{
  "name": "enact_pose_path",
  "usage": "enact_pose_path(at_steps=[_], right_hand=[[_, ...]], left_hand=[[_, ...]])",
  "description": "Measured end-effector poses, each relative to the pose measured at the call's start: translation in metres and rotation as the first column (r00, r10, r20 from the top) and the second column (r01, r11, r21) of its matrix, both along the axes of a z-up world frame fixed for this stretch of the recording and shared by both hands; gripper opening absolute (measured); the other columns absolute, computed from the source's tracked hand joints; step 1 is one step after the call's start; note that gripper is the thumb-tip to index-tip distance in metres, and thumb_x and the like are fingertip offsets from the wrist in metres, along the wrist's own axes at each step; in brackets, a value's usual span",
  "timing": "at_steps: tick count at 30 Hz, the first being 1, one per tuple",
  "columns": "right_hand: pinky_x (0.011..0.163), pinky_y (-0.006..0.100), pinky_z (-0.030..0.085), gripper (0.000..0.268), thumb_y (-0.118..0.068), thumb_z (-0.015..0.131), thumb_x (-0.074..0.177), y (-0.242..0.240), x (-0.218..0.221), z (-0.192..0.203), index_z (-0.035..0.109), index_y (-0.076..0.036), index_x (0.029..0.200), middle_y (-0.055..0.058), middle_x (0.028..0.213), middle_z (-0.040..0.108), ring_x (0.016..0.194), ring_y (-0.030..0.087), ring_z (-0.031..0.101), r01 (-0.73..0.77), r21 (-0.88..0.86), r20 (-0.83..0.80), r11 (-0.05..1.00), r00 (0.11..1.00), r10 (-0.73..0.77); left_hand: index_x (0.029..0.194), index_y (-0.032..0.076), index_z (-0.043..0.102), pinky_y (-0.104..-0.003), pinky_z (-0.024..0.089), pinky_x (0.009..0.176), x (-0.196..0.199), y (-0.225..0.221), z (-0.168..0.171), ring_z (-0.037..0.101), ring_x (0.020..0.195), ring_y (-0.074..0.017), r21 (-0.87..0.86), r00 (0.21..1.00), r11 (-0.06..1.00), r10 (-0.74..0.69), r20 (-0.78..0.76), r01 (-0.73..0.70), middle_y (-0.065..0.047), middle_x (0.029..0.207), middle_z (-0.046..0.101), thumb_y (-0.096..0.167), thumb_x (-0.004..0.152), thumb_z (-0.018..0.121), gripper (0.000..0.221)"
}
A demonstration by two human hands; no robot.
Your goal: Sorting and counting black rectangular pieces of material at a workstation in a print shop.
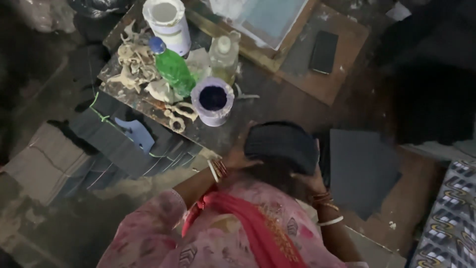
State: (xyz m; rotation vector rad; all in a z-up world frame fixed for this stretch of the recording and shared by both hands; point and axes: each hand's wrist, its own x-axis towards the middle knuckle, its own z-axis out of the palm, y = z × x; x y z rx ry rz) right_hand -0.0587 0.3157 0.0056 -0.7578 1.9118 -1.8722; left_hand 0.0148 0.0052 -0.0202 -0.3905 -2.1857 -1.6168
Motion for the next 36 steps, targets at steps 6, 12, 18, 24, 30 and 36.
enact_pose_path(at_steps=[6, 12, 18, 24, 30, 36], right_hand=[[0.103, 0.045, 0.054, 0.070, -0.008, 0.085, 0.078, 0.014, -0.028, -0.080, 0.057, -0.003, 0.142, 0.016, 0.136, 0.065, 0.120, 0.028, 0.063, 0.243, 0.197, 0.263, 0.950, 0.920, -0.290], [0.107, 0.037, 0.047, 0.058, -0.022, 0.073, 0.086, 0.037, -0.039, -0.118, 0.056, -0.003, 0.139, 0.012, 0.138, 0.062, 0.126, 0.024, 0.058, 0.080, 0.045, 0.095, 0.996, 0.992, -0.084], [0.103, 0.038, 0.052, 0.045, -0.037, 0.054, 0.103, 0.013, -0.017, -0.097, 0.056, -0.005, 0.135, 0.009, 0.131, 0.065, 0.118, 0.022, 0.063, 0.274, -0.379, 0.738, 0.884, 0.665, 0.111], [0.095, 0.034, 0.057, 0.034, -0.020, 0.058, 0.108, 0.030, 0.008, -0.073, 0.059, -0.005, 0.139, 0.009, 0.130, 0.069, 0.113, 0.021, 0.067, 0.253, 0.111, -0.184, 0.961, 0.956, -0.230], [0.085, 0.034, 0.057, 0.060, -0.018, 0.081, 0.079, 0.106, 0.036, 0.044, 0.056, -0.008, 0.133, 0.004, 0.116, 0.067, 0.101, 0.018, 0.066, 0.388, -0.102, 0.212, 0.916, 0.908, -0.361], [0.082, 0.043, 0.037, 0.050, -0.030, 0.076, 0.092, 0.182, -0.016, 0.101, 0.061, 0.000, 0.128, 0.012, 0.111, 0.051, 0.094, 0.030, 0.046, 0.865, -0.148, 0.500, 0.479, 0.483, -0.719]], left_hand=[[0.159, 0.013, 0.029, -0.040, 0.042, 0.119, -0.039, 0.006, -0.045, 0.053, 0.138, -0.0264, 0.139, 0.981, 0.986, 0.064, 0.183, -0.090, -0.015, 0.148, 0.052, 0.030, 0.075, 0.095, 0.109], [0.154, 0.009, 0.046, -0.044, 0.043, 0.119, -0.052, -0.020, -0.073, 0.055, 0.136, -0.0306, 0.054, 0.989, 0.997, -0.055, 0.137, 0.048, -0.016, 0.146, 0.057, 0.018, 0.082, 0.086, 0.083], [0.152, 0.006, 0.044, -0.044, 0.044, 0.113, -0.045, -0.044, -0.040, 0.053, 0.134, -0.0304, 0.071, 0.951, 0.987, -0.159, 0.266, 0.145, -0.017, 0.145, 0.055, 0.025, 0.071, 0.090, 0.094], [0.149, 0.002, 0.042, -0.044, 0.045, 0.106, -0.089, -0.025, -0.018, 0.051, 0.131, -0.0300, 0.111, 0.874, 0.945, -0.327, 0.359, 0.308, -0.019, 0.145, 0.053, 0.033, 0.059, 0.094, 0.109], [0.145, 0.002, 0.051, -0.042, 0.045, 0.109, -0.156, 0.057, 0.135, 0.057, 0.129, -0.0324, -0.149, 0.671, 0.860, -0.261, 0.694, 0.489, -0.019, 0.142, 0.061, 0.033, 0.050, 0.098, 0.111], [0.151, -0.006, 0.048, -0.038, 0.037, 0.121, -0.305, 0.215, 0.185, 0.049, 0.145, -0.0344, 0.304, 0.670, 0.802, -0.596, 0.442, 0.513, -0.023, 0.154, 0.053, 0.049, 0.086, 0.083, 0.092]])
